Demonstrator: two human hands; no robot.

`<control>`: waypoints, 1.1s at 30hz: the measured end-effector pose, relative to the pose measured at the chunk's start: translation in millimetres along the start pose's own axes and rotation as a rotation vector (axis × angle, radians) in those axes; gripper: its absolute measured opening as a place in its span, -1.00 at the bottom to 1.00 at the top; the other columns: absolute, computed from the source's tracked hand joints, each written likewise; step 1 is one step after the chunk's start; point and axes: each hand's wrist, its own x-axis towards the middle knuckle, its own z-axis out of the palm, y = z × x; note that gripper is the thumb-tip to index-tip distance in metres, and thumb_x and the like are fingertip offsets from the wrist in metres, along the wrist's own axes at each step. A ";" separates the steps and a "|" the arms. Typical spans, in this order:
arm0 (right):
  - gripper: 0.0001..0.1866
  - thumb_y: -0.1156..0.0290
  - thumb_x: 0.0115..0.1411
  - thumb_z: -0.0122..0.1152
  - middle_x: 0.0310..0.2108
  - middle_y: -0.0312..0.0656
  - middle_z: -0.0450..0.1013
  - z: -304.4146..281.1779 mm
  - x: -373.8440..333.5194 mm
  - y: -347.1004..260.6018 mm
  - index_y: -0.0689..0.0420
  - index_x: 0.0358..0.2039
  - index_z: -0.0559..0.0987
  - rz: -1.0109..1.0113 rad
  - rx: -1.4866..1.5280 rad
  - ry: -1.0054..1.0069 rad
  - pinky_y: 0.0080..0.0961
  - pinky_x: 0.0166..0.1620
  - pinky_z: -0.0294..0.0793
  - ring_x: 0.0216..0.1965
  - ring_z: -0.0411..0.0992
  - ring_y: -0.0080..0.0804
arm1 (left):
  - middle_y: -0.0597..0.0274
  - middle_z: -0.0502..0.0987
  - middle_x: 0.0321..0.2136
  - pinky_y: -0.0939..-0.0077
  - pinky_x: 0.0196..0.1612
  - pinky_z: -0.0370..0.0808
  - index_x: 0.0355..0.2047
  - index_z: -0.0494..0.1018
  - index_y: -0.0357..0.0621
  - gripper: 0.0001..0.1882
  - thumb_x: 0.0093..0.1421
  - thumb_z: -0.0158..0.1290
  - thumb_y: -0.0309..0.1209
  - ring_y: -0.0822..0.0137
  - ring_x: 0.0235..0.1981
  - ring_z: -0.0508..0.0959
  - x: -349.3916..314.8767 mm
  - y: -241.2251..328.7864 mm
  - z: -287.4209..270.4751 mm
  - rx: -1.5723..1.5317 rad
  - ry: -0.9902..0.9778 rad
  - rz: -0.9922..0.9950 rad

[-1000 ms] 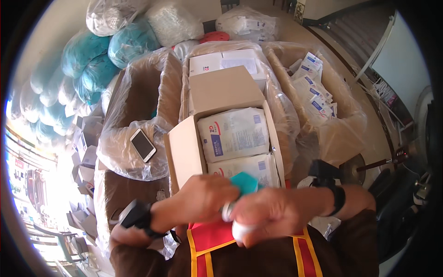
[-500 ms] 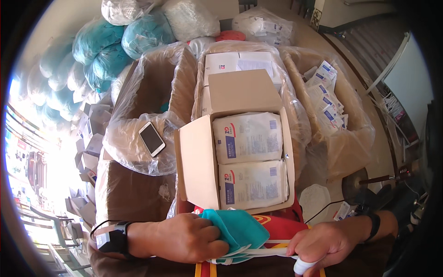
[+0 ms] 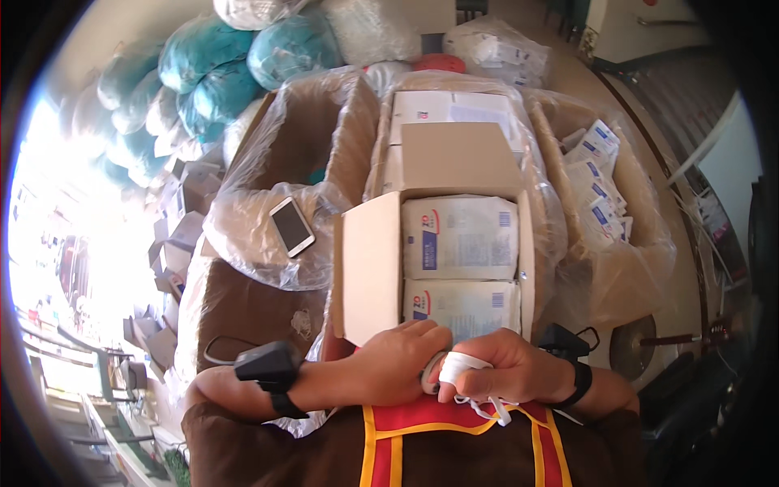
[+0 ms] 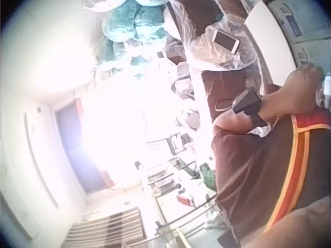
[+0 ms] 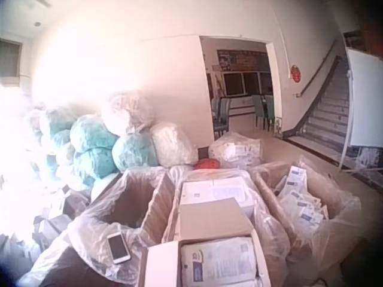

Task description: Sorting and packing green protective face masks into boxes.

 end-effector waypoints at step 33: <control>-0.75 0.24 0.14 0.31 -0.51 -0.07 0.42 -1.3 -88.0 -47.8 0.16 -0.48 0.54 -0.215 -0.455 -0.132 -0.18 -0.03 0.46 -0.43 0.46 -0.08 | 0.22 0.39 -0.55 0.39 -0.53 0.47 -0.32 0.39 -0.14 -0.79 0.00 0.09 -0.42 0.23 -0.54 0.52 -41.8 28.7 -54.4 0.200 -0.117 0.420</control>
